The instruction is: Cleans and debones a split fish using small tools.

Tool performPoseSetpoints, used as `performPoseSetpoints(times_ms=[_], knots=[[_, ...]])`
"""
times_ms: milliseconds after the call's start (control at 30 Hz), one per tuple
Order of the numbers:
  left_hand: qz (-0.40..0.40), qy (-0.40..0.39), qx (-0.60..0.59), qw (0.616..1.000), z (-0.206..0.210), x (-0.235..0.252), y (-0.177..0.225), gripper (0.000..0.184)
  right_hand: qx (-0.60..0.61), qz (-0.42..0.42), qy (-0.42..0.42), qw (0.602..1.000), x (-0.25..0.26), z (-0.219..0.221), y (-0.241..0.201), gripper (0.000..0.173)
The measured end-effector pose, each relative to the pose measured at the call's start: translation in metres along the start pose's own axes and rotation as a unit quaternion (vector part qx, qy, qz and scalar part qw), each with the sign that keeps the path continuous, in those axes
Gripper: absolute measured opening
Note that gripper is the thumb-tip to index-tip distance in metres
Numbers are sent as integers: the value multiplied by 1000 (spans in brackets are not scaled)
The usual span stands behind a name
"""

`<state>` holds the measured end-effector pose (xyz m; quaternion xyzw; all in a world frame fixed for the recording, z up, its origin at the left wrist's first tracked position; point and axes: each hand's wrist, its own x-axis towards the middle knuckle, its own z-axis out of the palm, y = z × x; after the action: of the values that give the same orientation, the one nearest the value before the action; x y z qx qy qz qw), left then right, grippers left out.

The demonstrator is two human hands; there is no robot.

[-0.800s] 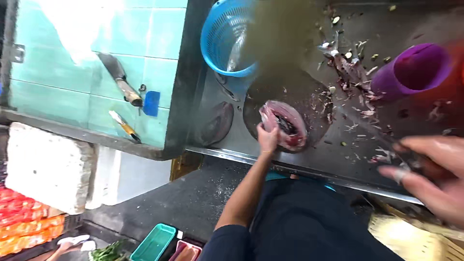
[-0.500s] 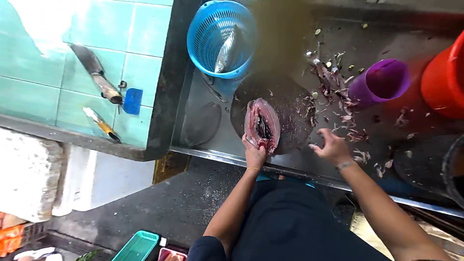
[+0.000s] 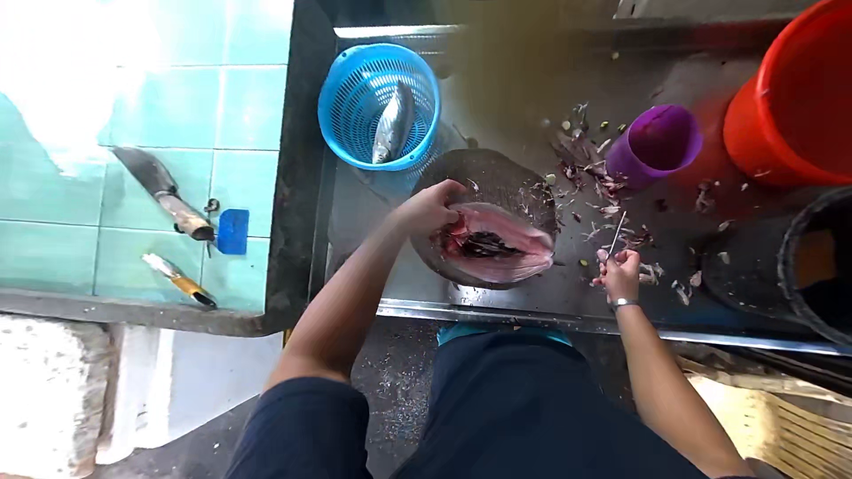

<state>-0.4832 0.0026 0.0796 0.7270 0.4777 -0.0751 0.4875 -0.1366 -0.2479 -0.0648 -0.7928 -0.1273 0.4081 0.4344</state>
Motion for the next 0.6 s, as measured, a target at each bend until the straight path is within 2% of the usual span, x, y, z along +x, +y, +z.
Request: performPoseSetpoints(times_ms=[67,167,233,300,367,400,467,500,567,600], knots=[[-5,25,83,996,5,41,-31,48,-21,-21,-6,1000,-22,-22,1,53],[43,132,221,965,39,64,-62,58,-22,-21,6,1000,-51,-41,3,54],[118,106,306,939,89,58,-64,73,5,-24,24,999,-64,-41,-1,50],[218,34,355,908,152,39,-57,95,5,-64,28,998,-77,-34,-11,46],[316,-3,378,870,202,33,-56,98,-37,-158,18,987,-84,-23,-23,50],[342,-15,381,859,210,35,-58,95,-67,-213,16,975,-85,-15,-29,53],[338,-3,361,869,197,43,-64,88,-129,-308,21,942,-84,-1,-37,57],[309,17,354,882,180,50,-71,88,-164,-338,20,927,-80,5,-38,58],[225,75,348,907,138,58,-87,88,-279,-341,-4,898,-65,16,-36,60],[172,111,351,914,117,59,-98,86,-354,-312,-32,881,-55,21,-34,60]])
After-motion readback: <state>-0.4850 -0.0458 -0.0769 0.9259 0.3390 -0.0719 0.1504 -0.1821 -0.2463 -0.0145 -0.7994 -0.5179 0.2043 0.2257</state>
